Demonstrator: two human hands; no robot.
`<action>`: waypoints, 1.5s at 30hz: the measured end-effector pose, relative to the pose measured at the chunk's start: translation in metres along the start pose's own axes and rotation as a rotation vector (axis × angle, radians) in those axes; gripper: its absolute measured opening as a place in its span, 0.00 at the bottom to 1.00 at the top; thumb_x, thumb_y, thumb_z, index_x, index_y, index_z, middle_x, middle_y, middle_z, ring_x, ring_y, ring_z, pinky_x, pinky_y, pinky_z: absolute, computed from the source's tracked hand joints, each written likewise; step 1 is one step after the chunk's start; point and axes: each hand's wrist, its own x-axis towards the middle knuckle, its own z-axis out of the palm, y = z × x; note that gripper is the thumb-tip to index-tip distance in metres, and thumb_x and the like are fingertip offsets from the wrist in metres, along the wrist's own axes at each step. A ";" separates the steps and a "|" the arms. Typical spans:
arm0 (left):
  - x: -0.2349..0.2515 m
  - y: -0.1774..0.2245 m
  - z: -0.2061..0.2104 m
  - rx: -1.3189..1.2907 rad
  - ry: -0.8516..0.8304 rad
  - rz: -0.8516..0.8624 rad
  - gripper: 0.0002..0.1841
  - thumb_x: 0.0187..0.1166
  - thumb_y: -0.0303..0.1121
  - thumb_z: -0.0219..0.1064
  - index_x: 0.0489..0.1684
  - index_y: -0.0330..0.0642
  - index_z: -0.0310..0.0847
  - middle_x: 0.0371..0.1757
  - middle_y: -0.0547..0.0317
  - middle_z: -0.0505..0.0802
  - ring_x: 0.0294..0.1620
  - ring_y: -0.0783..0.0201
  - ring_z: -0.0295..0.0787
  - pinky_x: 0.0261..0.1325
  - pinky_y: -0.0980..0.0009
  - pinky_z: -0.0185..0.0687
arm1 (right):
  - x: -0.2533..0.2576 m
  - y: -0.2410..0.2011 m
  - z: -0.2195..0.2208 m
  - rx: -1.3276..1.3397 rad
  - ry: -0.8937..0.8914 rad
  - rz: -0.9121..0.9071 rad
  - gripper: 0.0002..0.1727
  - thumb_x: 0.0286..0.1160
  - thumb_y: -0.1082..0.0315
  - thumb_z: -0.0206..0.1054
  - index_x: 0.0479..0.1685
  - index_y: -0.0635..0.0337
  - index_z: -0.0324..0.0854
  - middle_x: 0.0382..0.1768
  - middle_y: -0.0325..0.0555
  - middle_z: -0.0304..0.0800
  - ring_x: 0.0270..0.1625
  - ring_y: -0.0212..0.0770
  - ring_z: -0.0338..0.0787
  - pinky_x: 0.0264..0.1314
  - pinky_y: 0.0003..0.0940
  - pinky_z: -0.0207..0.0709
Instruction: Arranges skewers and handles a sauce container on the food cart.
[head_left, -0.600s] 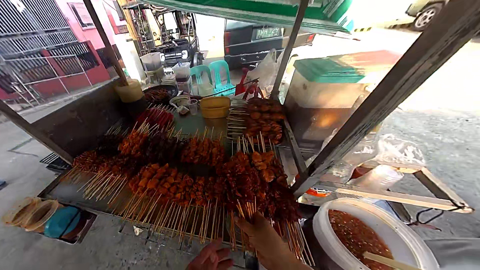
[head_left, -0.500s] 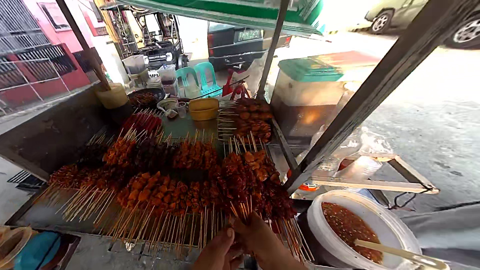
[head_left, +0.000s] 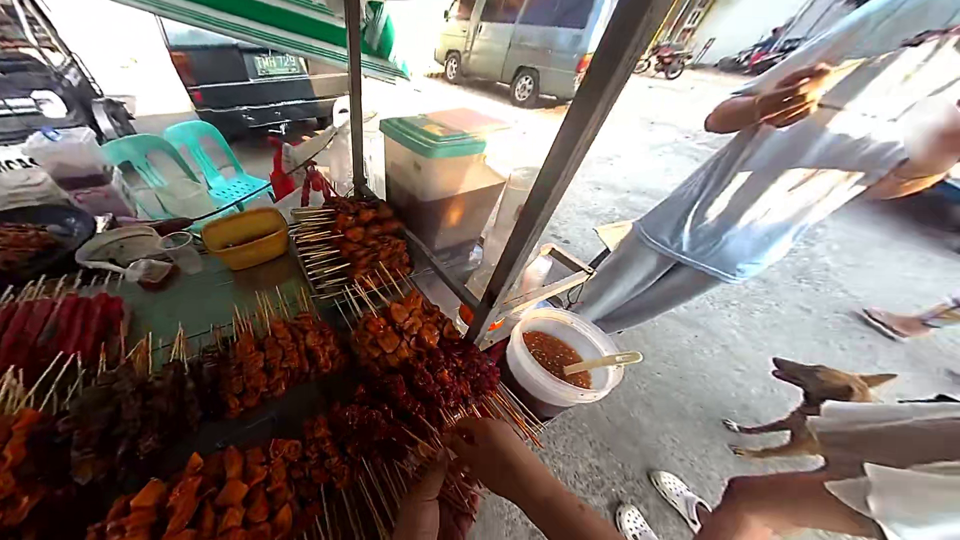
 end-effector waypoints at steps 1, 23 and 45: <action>0.000 -0.001 0.002 0.000 0.032 -0.002 0.13 0.91 0.36 0.56 0.64 0.40 0.72 0.45 0.48 0.90 0.38 0.57 0.91 0.41 0.64 0.90 | 0.000 0.004 -0.001 0.045 -0.001 -0.004 0.20 0.91 0.59 0.57 0.60 0.66 0.86 0.52 0.59 0.91 0.56 0.52 0.89 0.65 0.52 0.77; -0.007 -0.011 0.025 0.014 0.286 0.141 0.06 0.88 0.26 0.53 0.52 0.36 0.72 0.41 0.46 0.89 0.31 0.57 0.90 0.33 0.67 0.89 | 0.023 0.081 -0.039 -0.259 0.179 0.033 0.20 0.93 0.64 0.49 0.68 0.64 0.81 0.62 0.64 0.88 0.70 0.63 0.86 0.73 0.60 0.75; -0.004 -0.004 0.008 -0.026 0.159 0.048 0.09 0.87 0.26 0.50 0.58 0.38 0.71 0.47 0.45 0.90 0.37 0.55 0.93 0.37 0.64 0.90 | -0.005 0.028 -0.017 0.006 0.117 -0.145 0.18 0.91 0.62 0.55 0.63 0.66 0.83 0.49 0.59 0.91 0.53 0.52 0.90 0.63 0.50 0.79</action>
